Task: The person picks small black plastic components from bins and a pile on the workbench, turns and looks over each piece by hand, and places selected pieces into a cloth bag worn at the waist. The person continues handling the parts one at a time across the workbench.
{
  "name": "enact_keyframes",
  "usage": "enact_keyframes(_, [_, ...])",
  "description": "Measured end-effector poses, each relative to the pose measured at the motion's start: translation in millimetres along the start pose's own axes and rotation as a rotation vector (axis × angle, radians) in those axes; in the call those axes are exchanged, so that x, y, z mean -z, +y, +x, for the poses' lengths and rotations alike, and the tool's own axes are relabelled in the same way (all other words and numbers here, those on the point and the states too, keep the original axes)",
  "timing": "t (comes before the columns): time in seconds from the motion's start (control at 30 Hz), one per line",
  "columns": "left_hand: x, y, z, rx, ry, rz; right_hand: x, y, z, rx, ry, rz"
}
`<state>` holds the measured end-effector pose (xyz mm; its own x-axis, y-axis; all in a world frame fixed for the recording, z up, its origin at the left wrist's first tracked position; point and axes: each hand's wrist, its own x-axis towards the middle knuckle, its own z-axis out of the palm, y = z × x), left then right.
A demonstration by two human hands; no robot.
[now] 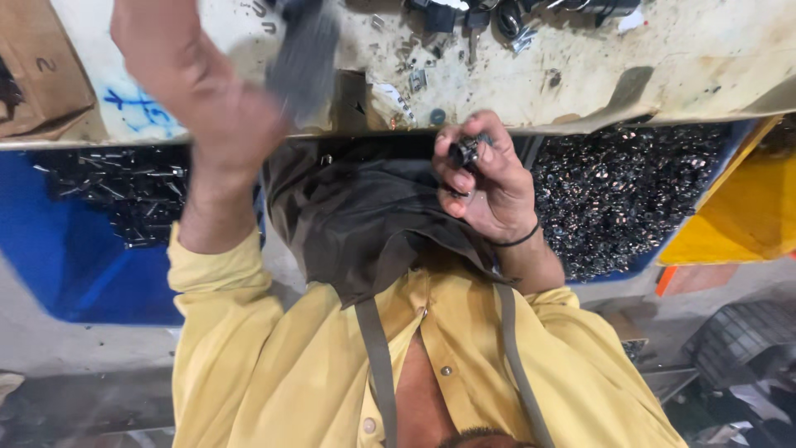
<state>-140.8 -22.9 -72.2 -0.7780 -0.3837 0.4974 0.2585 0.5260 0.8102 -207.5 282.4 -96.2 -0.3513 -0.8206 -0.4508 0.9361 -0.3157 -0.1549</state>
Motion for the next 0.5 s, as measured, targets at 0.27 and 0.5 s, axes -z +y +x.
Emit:
enact_keyframes(0.27, [-41,53,-34,0.409,-0.23,-0.868,-16,-10,0,0.619,-0.054,-0.811])
enact_keyframes(0.5, [-53,66,-54,0.289,-0.378,-0.357,-41,-18,30,1.072,-0.422,-1.366])
